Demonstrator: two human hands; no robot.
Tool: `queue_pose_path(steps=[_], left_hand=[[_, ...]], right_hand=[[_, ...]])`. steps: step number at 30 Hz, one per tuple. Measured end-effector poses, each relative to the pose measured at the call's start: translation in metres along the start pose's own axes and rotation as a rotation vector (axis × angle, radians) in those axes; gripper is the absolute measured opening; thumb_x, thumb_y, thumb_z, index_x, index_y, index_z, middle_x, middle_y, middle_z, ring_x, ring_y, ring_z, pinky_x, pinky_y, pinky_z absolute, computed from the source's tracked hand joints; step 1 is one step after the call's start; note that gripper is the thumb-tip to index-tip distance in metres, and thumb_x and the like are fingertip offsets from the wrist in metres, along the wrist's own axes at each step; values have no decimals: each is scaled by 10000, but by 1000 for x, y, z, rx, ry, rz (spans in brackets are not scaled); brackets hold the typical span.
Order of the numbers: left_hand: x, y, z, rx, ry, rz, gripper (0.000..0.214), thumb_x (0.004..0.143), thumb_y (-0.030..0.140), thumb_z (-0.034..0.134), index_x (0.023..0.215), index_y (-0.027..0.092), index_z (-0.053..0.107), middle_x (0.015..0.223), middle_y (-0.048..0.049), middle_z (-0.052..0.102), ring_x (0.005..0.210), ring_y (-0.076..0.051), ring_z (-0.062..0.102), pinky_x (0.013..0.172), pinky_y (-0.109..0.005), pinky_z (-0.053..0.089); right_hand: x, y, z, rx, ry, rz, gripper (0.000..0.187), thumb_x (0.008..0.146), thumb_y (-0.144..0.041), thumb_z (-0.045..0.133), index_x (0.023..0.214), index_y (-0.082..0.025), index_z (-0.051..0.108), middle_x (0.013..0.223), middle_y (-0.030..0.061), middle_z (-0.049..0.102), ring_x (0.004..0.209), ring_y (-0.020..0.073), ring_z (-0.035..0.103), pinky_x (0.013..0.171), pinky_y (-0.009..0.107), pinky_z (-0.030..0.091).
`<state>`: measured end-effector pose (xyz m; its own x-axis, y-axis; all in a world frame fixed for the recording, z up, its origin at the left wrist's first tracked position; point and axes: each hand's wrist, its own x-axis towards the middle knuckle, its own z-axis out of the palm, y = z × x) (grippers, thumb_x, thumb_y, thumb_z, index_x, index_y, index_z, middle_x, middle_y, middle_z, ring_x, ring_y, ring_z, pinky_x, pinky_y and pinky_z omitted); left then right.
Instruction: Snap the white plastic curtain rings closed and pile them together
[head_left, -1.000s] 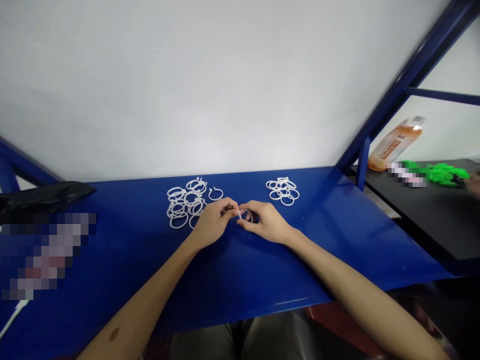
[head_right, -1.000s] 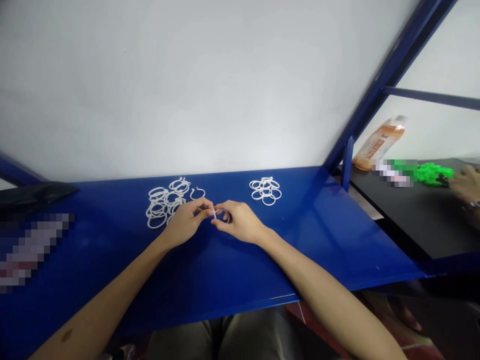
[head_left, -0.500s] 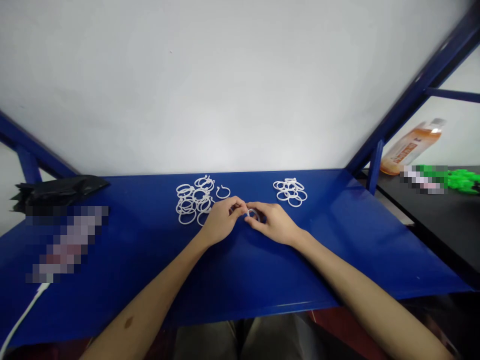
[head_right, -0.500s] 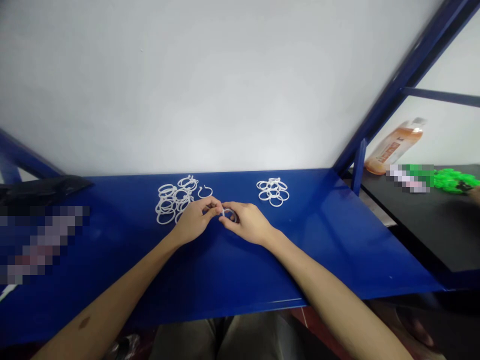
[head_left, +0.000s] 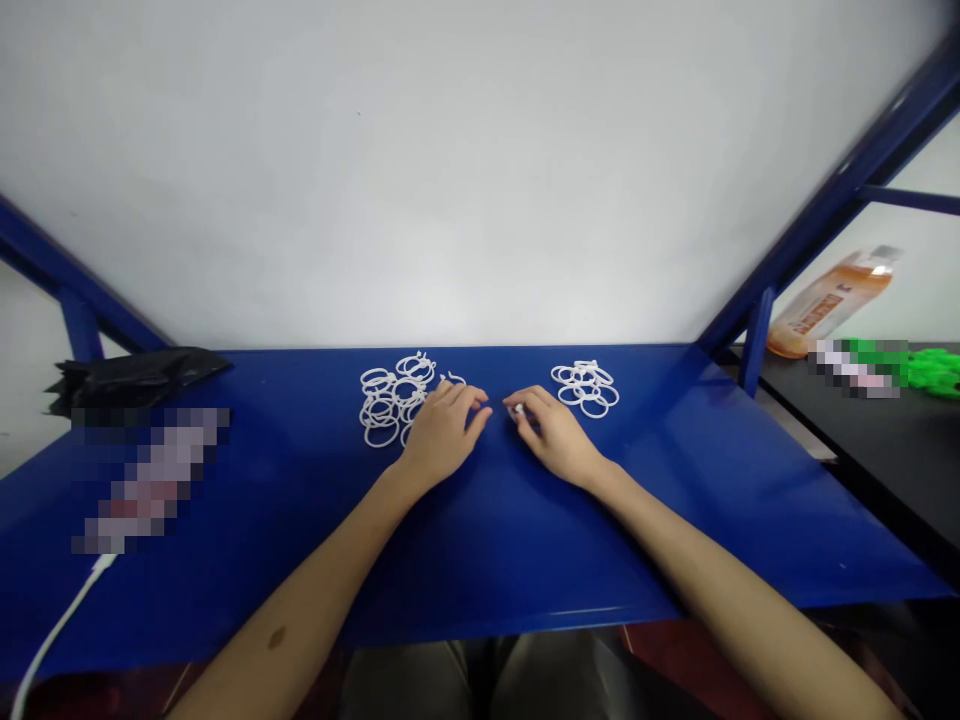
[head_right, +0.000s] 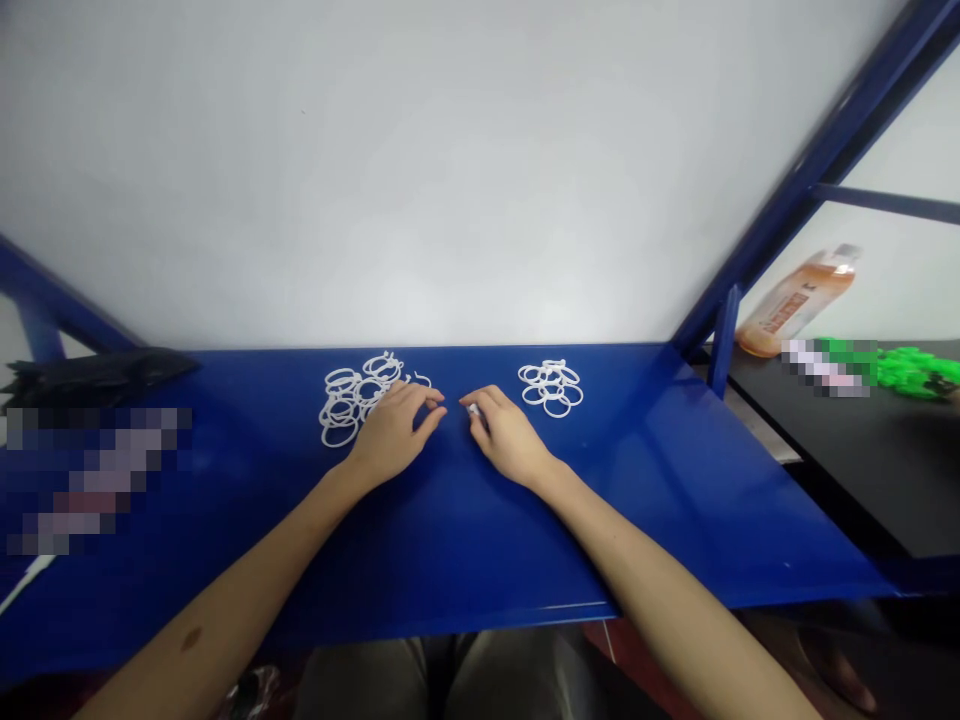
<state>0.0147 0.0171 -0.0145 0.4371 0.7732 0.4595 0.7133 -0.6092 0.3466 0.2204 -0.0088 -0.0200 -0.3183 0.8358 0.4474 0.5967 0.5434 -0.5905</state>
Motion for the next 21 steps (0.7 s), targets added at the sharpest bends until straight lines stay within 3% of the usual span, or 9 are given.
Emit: queue_pose_path(steps=[4, 7, 12, 16, 21], left_hand=[[-1, -24, 4, 289, -3, -90, 314, 977, 345, 523, 1191, 152, 647, 1285, -160, 625, 1213, -361, 486, 1013, -513, 403], [-4, -31, 7, 354, -48, -91, 314, 972, 369, 533, 1152, 161, 682, 1293, -163, 623, 1241, -378, 466, 1030, -532, 386], [-6, -13, 3, 177, -175, 61, 208, 966, 297, 566, 1050, 193, 726, 1166, -90, 696, 1150, -313, 500, 1007, -487, 413], [-7, 7, 1, -4, -241, 234, 234, 1005, 298, 509, 984, 210, 725, 1141, -45, 699, 1148, -251, 503, 992, -424, 427], [-8, 13, 4, 54, -134, 92, 272, 976, 407, 553, 1031, 189, 706, 1107, -78, 684, 1068, -261, 545, 950, -436, 449]], right_hand=[[4, 9, -7, -43, 85, 43, 243, 1003, -238, 446, 1174, -203, 616, 1070, 99, 645, 965, 213, 662, 902, 411, 543], [7, 19, -15, -20, 191, 118, 281, 1000, -269, 448, 1238, -199, 581, 1087, 107, 627, 855, 196, 689, 838, 393, 563], [12, 46, -37, 63, 407, 323, 250, 965, -365, 509, 1126, -183, 570, 943, 70, 691, 729, 186, 703, 676, 325, 553], [12, 73, -56, -154, 576, 339, 268, 888, -440, 600, 855, -179, 653, 895, 73, 693, 724, 184, 655, 722, 334, 518], [11, 93, -64, -267, 649, 471, 343, 850, -507, 626, 741, -189, 695, 825, 61, 694, 715, 192, 600, 758, 344, 466]])
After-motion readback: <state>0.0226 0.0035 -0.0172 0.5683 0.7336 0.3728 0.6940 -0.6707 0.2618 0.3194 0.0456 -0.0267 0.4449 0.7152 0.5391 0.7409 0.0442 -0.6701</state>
